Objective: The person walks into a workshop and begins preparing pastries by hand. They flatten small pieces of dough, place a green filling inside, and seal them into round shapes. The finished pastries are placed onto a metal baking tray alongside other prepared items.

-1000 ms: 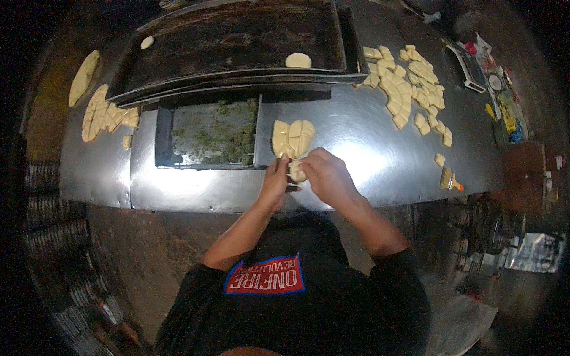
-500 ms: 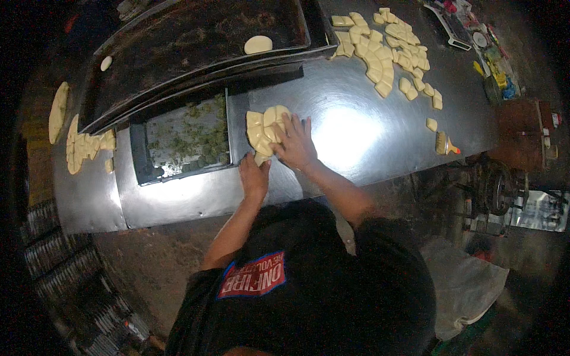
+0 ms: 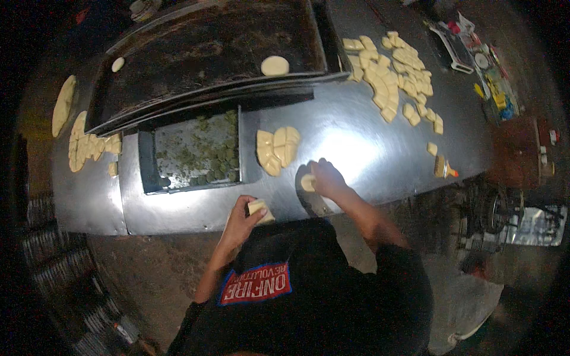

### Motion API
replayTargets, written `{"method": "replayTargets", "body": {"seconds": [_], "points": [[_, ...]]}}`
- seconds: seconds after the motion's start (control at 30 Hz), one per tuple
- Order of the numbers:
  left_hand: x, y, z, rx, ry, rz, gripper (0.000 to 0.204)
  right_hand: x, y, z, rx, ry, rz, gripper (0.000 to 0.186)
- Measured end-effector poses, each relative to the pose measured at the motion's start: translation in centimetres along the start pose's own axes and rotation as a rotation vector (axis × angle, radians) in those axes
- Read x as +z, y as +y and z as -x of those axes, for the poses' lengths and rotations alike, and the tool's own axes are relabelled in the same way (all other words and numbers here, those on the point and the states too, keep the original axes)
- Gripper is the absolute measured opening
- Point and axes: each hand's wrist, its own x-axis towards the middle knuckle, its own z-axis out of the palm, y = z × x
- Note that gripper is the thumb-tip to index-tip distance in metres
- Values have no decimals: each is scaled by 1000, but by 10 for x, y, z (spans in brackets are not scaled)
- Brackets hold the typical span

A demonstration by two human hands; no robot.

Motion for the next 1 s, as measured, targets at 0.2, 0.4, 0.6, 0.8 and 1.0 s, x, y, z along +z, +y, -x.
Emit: {"method": "replayTargets", "body": {"seconds": [0.2, 0.4, 0.6, 0.8, 1.0], "points": [[-47, 53, 19, 201, 28, 518, 37, -73, -92, -39, -491, -209, -398, 35], [-80, 91, 23, 393, 195, 696, 46, -180, -204, -165, -630, 790, -274, 25], [-98, 89, 16, 596, 430, 553, 45, -163, -227, -220, -304, 147, -47, 34], [-113, 71, 17, 551, 501, 601, 46, -188, -123, -228, -86, 313, 81, 51], [-113, 86, 14, 559, 472, 613, 44, -200, -80, -259, -135, 77, 86, 59]]}}
